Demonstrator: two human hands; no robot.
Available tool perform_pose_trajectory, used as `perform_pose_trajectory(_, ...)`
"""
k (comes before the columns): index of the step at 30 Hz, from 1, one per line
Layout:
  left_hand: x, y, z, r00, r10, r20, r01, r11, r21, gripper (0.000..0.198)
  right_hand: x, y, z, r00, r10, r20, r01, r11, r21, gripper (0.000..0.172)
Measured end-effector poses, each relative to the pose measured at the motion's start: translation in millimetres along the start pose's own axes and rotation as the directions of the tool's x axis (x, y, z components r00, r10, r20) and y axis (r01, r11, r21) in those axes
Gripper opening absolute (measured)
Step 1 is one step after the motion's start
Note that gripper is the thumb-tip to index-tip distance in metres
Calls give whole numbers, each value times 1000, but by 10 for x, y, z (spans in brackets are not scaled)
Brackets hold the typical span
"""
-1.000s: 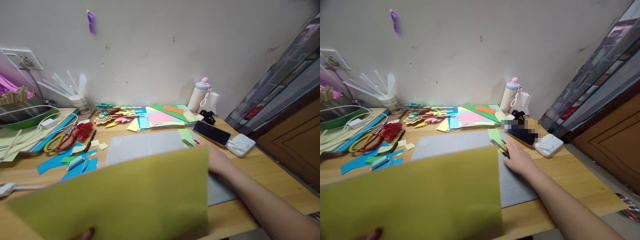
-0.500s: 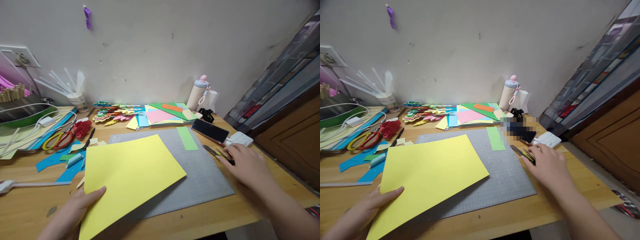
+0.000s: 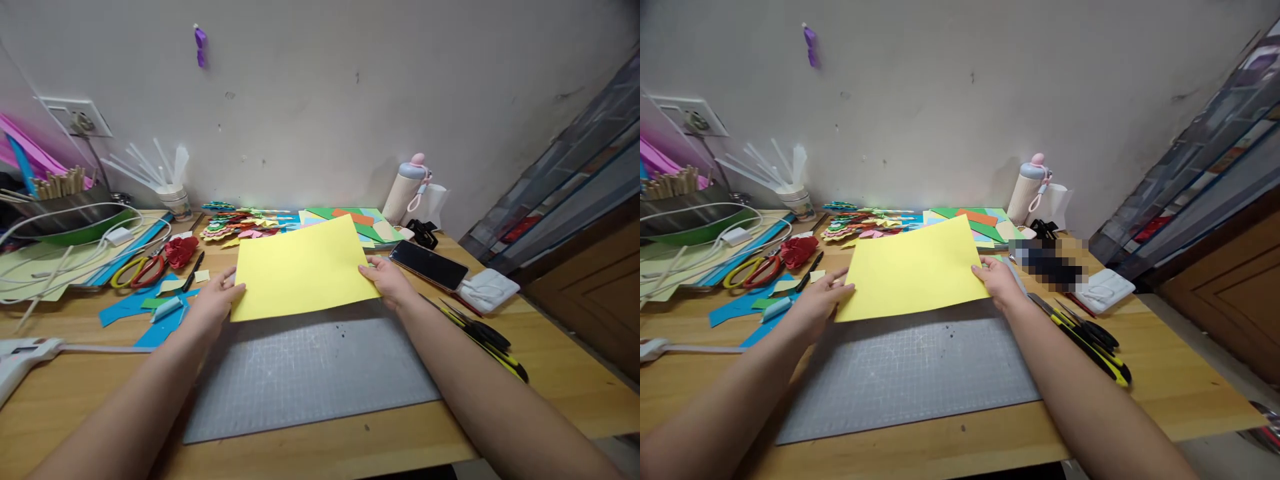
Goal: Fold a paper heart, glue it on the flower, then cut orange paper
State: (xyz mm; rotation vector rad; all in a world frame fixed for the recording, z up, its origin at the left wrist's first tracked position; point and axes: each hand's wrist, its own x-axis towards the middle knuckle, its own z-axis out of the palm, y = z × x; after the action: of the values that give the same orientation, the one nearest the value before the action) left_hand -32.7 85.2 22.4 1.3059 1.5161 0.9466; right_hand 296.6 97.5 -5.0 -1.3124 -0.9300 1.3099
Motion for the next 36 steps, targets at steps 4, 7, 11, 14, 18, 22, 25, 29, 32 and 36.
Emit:
perform_pose_trajectory(4,91,-150,134,963,264,-54,-244,941,233,62,95,116,44,998,-28,-63,32,998,61,27)
perform_pose_trajectory(7,20,-137,278,898,405,173,-440,838,323,34,64,142,59,998,0,-66,6,997,79,21)
perform_pose_trajectory(11,-43,8,521,814,430,391,-552,782,288,15,-61,50,122,998,27,-61,-22,996,90,24)
perform_pose_trajectory(14,-75,120,728,808,407,426,-527,822,214,25,-252,-35,252,999,-6,-32,9,996,89,45)
perform_pose_trajectory(18,-117,182,937,851,332,407,-376,926,31,44,-551,-4,459,975,-164,149,176,982,-69,50)
perform_pose_trajectory(22,-107,130,958,852,299,430,-223,950,-219,40,-680,171,550,852,-367,374,497,790,-358,48)
perform_pose_trajectory(25,-79,59,936,847,268,459,-104,931,-351,35,-666,272,553,823,-392,412,558,696,-452,51)
perform_pose_trajectory(29,-33,-17,968,862,173,477,67,893,-445,27,-618,329,549,840,-382,384,537,686,-492,53)
perform_pose_trajectory(32,-1,-41,998,862,111,494,166,860,-482,31,-590,353,552,849,-376,372,522,705,-480,59)
perform_pose_trajectory(36,27,-50,1001,865,70,497,222,835,-504,33,-576,372,552,855,-361,373,504,751,-427,68)
